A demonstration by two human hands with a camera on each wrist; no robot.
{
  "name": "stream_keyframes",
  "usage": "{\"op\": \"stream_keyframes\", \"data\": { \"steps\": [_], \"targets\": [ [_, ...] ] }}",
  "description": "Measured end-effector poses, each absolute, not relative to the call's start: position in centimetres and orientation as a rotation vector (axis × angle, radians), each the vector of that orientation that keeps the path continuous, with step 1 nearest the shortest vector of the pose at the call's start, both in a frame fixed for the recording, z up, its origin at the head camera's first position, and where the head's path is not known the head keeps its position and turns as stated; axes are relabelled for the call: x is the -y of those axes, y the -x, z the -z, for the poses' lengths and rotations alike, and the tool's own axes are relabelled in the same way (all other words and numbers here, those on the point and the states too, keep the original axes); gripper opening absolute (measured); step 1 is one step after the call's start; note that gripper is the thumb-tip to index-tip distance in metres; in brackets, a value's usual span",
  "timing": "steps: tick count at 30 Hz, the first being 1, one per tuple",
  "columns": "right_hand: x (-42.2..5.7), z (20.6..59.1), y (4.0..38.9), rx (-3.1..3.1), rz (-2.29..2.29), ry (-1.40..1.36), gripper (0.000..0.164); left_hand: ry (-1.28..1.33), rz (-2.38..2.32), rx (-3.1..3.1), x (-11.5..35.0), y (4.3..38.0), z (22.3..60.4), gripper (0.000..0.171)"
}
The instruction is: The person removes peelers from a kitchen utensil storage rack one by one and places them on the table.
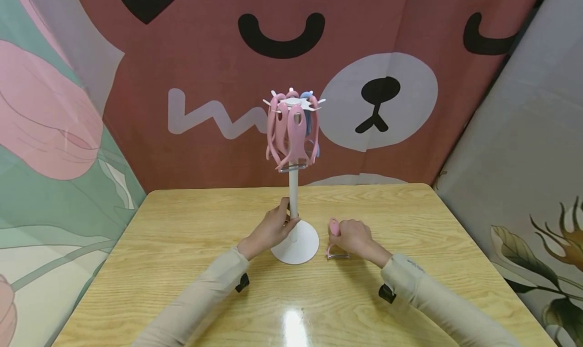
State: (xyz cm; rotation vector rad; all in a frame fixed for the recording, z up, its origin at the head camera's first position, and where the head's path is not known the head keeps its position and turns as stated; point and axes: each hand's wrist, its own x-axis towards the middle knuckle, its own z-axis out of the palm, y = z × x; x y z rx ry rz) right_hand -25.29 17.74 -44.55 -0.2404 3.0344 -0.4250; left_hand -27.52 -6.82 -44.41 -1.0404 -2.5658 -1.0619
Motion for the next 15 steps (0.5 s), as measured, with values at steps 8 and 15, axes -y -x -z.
{"op": "stream_keyframes", "data": {
  "steps": [8, 15],
  "targets": [
    [-18.01, 45.05, 25.68, -3.004, 0.409, 0.202, 0.033, 1.030, 1.055, 2.571, 6.80, 27.51, 44.35, 0.037],
    [-18.11, 45.44, 25.71, -2.994, 0.394, 0.211, 0.035, 1.026, 1.047, 2.581, 6.74, 27.56, 44.37, 0.037]
  ]
}}
